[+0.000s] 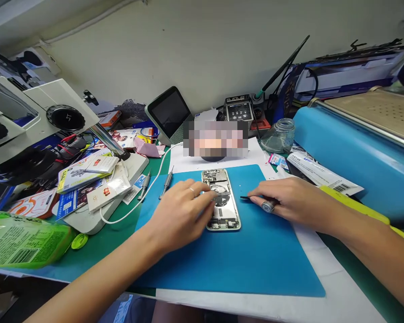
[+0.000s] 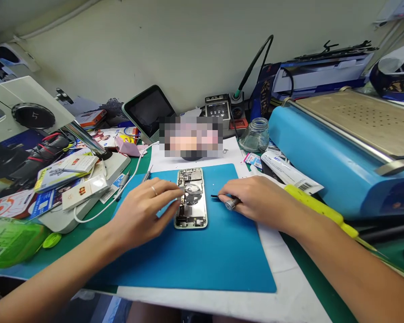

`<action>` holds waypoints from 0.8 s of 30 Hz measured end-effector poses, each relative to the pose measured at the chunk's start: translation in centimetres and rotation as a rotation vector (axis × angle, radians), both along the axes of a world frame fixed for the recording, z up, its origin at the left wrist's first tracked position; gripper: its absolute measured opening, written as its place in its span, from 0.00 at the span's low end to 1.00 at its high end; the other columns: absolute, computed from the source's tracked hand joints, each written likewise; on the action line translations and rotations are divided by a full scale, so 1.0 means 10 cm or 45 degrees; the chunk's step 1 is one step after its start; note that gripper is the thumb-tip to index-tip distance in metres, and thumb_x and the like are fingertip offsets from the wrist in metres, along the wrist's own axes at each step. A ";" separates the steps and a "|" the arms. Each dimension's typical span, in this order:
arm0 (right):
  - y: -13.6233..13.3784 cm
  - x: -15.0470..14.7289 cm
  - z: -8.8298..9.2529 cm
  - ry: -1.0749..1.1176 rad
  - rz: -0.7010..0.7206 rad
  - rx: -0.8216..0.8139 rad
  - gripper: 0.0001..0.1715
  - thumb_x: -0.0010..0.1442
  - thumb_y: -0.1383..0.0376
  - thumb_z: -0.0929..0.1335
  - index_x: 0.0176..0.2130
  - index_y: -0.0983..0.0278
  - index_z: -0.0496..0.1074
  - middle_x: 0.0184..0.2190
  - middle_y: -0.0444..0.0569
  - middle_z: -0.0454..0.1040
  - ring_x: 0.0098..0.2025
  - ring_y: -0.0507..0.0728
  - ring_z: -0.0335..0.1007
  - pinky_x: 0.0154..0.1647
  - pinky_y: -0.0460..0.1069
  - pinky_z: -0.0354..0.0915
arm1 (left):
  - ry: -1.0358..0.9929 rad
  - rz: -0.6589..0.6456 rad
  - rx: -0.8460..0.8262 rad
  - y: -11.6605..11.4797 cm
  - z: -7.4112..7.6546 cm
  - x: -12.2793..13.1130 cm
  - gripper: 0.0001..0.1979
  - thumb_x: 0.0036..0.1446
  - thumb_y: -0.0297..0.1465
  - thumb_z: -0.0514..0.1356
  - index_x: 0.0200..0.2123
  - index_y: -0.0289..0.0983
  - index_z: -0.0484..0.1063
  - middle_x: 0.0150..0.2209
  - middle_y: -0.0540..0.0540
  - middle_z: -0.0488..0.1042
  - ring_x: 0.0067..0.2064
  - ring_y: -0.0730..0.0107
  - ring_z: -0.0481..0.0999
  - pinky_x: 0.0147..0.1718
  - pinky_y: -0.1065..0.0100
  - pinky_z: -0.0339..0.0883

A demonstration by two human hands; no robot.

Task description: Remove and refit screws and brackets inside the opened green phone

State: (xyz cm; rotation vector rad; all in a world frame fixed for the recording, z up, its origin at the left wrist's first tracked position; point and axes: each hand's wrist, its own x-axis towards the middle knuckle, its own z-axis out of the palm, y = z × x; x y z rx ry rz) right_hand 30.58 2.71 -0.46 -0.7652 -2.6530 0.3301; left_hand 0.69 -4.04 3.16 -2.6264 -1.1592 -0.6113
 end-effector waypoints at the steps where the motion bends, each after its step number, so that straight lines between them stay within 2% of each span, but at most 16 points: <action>1: -0.01 -0.01 0.00 0.032 0.005 0.037 0.14 0.73 0.59 0.64 0.44 0.65 0.75 0.35 0.46 0.76 0.34 0.48 0.71 0.36 0.45 0.69 | -0.024 -0.060 0.016 0.04 -0.02 0.08 0.13 0.72 0.31 0.53 0.43 0.37 0.79 0.42 0.44 0.83 0.38 0.64 0.80 0.37 0.61 0.73; 5: -0.11 -0.09 0.05 0.183 0.025 0.189 0.09 0.72 0.67 0.65 0.47 0.64 0.75 0.33 0.45 0.75 0.32 0.49 0.70 0.33 0.46 0.62 | -0.144 -0.189 0.074 0.16 -0.10 0.25 0.12 0.72 0.32 0.54 0.44 0.36 0.78 0.37 0.45 0.82 0.34 0.66 0.76 0.33 0.62 0.68; 8: -0.18 -0.20 0.14 0.258 0.062 0.311 0.08 0.70 0.70 0.66 0.48 0.64 0.73 0.27 0.41 0.67 0.29 0.48 0.60 0.31 0.47 0.56 | -0.275 -0.264 0.125 0.18 -0.14 0.22 0.11 0.71 0.34 0.58 0.46 0.34 0.77 0.36 0.45 0.81 0.33 0.66 0.74 0.32 0.62 0.65; 11: -0.22 -0.35 0.23 0.217 0.137 0.398 0.06 0.70 0.73 0.65 0.40 0.65 0.71 0.25 0.41 0.60 0.27 0.48 0.53 0.30 0.48 0.50 | -0.358 -0.308 0.137 0.18 -0.14 0.17 0.09 0.69 0.33 0.60 0.46 0.34 0.77 0.37 0.45 0.81 0.33 0.67 0.73 0.31 0.62 0.61; 13: -0.23 -0.42 0.27 0.173 0.159 0.434 0.11 0.69 0.74 0.64 0.34 0.65 0.68 0.25 0.42 0.58 0.27 0.49 0.51 0.29 0.49 0.47 | -0.398 -0.304 0.118 0.18 -0.14 0.15 0.08 0.69 0.32 0.59 0.45 0.34 0.77 0.37 0.45 0.81 0.32 0.67 0.72 0.31 0.62 0.59; 15: -0.23 -0.47 0.28 0.179 0.153 0.470 0.10 0.68 0.74 0.65 0.34 0.65 0.67 0.25 0.42 0.57 0.27 0.49 0.49 0.30 0.50 0.46 | -0.434 -0.288 0.081 0.18 -0.15 0.15 0.08 0.69 0.30 0.58 0.43 0.34 0.77 0.36 0.45 0.81 0.32 0.67 0.71 0.31 0.62 0.58; 18: -0.26 -0.47 0.24 0.260 0.123 0.483 0.04 0.68 0.74 0.67 0.43 0.67 0.70 0.25 0.42 0.58 0.28 0.50 0.50 0.30 0.49 0.48 | -0.475 -0.257 0.022 0.18 -0.17 0.17 0.08 0.69 0.29 0.58 0.40 0.34 0.77 0.35 0.45 0.80 0.31 0.68 0.69 0.32 0.62 0.56; 24: -0.34 -0.44 0.17 0.347 -0.001 0.410 0.10 0.69 0.74 0.66 0.49 0.67 0.70 0.26 0.42 0.64 0.29 0.49 0.57 0.30 0.48 0.54 | -0.509 -0.249 -0.085 0.17 -0.17 0.18 0.08 0.69 0.28 0.57 0.39 0.33 0.77 0.33 0.46 0.78 0.31 0.68 0.67 0.32 0.62 0.56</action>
